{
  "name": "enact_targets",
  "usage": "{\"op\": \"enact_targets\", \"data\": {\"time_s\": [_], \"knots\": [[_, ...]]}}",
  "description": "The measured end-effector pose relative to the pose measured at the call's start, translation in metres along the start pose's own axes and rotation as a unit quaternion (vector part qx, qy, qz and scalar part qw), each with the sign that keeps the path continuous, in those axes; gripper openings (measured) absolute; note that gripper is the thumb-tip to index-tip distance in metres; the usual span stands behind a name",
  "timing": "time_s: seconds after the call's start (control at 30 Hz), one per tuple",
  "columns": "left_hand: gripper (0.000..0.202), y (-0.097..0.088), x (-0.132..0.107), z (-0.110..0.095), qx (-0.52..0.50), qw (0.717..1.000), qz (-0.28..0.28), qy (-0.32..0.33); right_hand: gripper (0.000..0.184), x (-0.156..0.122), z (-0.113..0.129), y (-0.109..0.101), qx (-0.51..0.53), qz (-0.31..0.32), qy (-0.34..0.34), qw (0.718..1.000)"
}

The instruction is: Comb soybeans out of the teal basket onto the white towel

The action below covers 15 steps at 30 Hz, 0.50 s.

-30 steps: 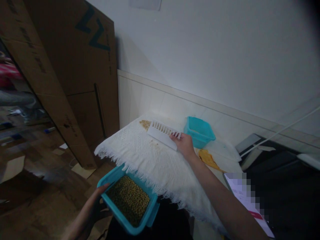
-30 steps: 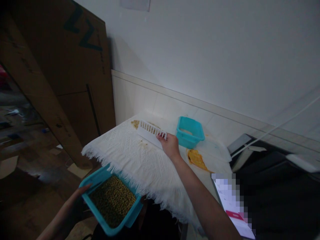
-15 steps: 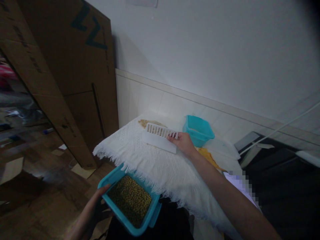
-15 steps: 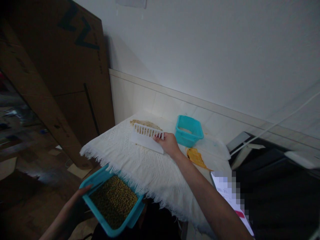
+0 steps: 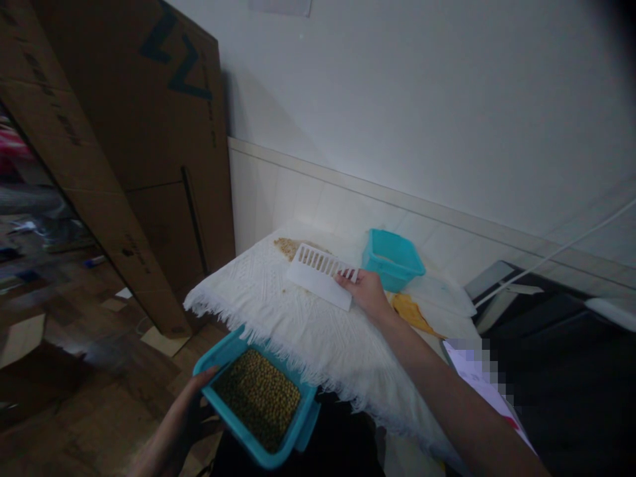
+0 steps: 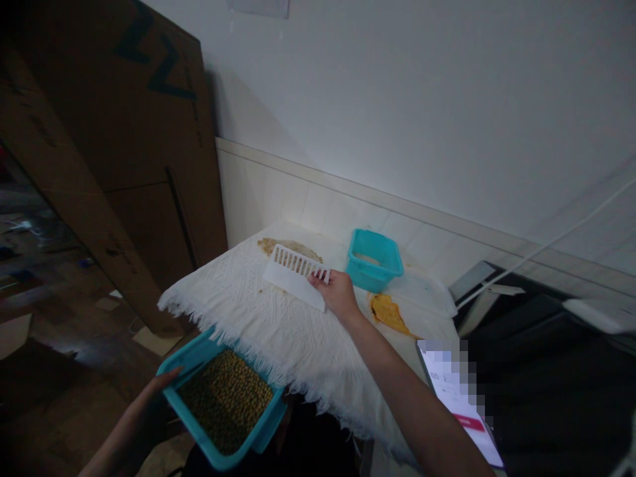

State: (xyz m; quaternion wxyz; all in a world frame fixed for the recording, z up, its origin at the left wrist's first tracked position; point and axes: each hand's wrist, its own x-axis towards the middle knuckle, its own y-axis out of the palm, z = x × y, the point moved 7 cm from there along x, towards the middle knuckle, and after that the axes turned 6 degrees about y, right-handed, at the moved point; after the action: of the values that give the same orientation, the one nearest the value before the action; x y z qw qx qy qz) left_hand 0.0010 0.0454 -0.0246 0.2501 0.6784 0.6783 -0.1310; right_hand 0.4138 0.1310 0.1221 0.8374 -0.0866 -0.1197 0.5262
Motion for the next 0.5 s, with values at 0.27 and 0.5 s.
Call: {"op": "enact_targets", "data": {"time_s": [0.27,0.5], "knots": [[0.071,-0.002,0.001,-0.002,0.000,1.000,-0.029,-0.012,0.069,-0.007,0.002,0.002,0.037,0.007,0.017,0.999],[0.071,-0.002,0.000,-0.002,-0.006,0.999,-0.033,-0.013,0.067,-0.013,-0.005,0.014,0.035,0.030,0.024,0.999]]}}
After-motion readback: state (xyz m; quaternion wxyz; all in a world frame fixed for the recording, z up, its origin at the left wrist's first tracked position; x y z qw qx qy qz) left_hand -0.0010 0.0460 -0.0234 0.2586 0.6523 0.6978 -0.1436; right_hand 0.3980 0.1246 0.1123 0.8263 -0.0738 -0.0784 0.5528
